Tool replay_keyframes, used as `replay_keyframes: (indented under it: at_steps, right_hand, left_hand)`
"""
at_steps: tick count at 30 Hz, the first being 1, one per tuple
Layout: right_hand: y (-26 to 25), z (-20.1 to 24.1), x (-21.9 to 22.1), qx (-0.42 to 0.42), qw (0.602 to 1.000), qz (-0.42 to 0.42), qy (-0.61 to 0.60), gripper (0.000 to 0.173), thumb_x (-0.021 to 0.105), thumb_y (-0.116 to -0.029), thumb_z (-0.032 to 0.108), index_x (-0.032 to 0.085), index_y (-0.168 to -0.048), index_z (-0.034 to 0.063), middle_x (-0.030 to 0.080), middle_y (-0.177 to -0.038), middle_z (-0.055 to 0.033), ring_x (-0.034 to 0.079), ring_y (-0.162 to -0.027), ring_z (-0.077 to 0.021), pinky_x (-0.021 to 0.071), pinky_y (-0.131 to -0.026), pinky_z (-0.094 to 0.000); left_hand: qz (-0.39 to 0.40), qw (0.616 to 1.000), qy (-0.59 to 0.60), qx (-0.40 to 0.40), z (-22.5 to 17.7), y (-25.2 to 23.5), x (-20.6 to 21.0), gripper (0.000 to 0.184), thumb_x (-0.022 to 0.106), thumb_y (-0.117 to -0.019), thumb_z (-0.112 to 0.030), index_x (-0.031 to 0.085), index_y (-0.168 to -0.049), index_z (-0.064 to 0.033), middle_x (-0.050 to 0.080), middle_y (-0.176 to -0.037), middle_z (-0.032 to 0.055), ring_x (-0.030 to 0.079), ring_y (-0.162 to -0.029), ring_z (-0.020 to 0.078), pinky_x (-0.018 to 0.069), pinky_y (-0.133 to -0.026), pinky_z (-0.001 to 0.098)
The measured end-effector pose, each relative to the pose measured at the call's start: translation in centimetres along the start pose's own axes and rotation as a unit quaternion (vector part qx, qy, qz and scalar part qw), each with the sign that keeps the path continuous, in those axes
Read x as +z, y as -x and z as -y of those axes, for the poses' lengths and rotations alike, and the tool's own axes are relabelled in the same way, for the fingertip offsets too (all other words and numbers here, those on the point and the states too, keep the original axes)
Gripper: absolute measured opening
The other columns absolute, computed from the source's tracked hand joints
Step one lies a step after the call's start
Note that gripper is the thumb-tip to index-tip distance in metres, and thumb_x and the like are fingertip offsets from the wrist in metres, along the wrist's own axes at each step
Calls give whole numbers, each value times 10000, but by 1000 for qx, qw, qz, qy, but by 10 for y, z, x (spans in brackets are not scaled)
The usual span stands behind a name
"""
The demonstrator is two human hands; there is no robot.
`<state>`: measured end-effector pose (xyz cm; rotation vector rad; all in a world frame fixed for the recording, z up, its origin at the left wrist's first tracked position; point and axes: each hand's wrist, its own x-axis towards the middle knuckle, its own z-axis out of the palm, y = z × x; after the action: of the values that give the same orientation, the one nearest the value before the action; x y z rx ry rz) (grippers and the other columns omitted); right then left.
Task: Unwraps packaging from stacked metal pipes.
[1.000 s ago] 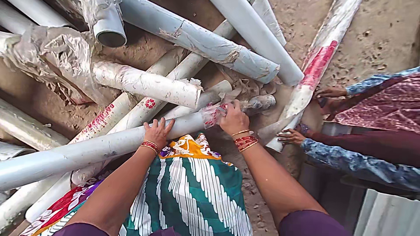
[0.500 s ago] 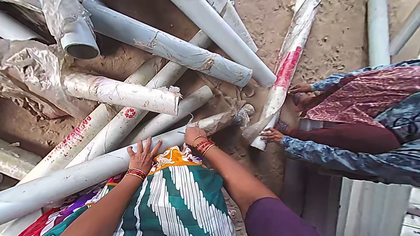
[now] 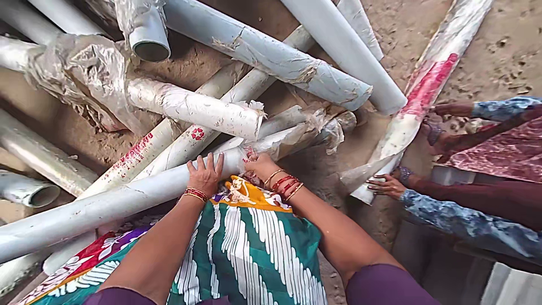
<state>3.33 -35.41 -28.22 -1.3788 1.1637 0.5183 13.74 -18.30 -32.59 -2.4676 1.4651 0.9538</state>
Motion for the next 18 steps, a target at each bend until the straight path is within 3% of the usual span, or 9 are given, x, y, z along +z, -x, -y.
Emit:
replay_keyframes:
  at_steps: [6, 9, 12, 14, 18]
  right_hand:
    - [22, -4, -10, 15, 997, 22, 79, 110, 697, -908, 55, 601, -910, 1, 536, -748, -96, 502, -661, -181, 424, -621, -370]
    - [36, 0, -20, 4, 995, 22, 94, 102, 702, -913, 63, 625, -922, -4, 572, -747, -106, 540, -657, -185, 456, -626, -377]
    - [47, 4, -37, -36, 997, -6, 66, 82, 716, -860, -2, 645, -898, -20, 611, -764, -103, 573, -679, -170, 488, -648, -377]
    - [54, 14, -51, -62, 995, -26, 74, 81, 711, -840, -18, 638, -871, -1, 594, -721, -75, 560, -644, -148, 470, -614, -356]
    - [54, 30, -69, -105, 982, -35, 155, 94, 733, -837, 20, 651, -878, 2, 589, -722, -91, 561, -661, -192, 462, -631, -415]
  left_hand:
    - [-30, 998, -16, 48, 1, 8, 11, 906, 812, -841, -258, 343, -1592, -67, 439, -1496, 363, 440, -1341, 610, 338, -975, 812]
    - [-89, 993, -15, 72, 3, 12, 10, 882, 836, -797, -230, 415, -1551, -47, 490, -1448, 365, 490, -1290, 615, 367, -938, 813]
    - [-146, 984, -2, 100, 8, 9, -1, 858, 851, -775, -184, 455, -1522, -35, 514, -1426, 360, 514, -1261, 614, 380, -923, 811]
    - [-174, 977, 5, 127, 13, -1, -15, 886, 879, -737, -234, 479, -1502, -36, 535, -1405, 351, 541, -1233, 603, 405, -913, 793]
    - [-111, 981, 17, 159, 29, -15, -44, 981, 887, -735, -419, 442, -1517, -29, 533, -1427, 310, 547, -1259, 543, 415, -960, 741]
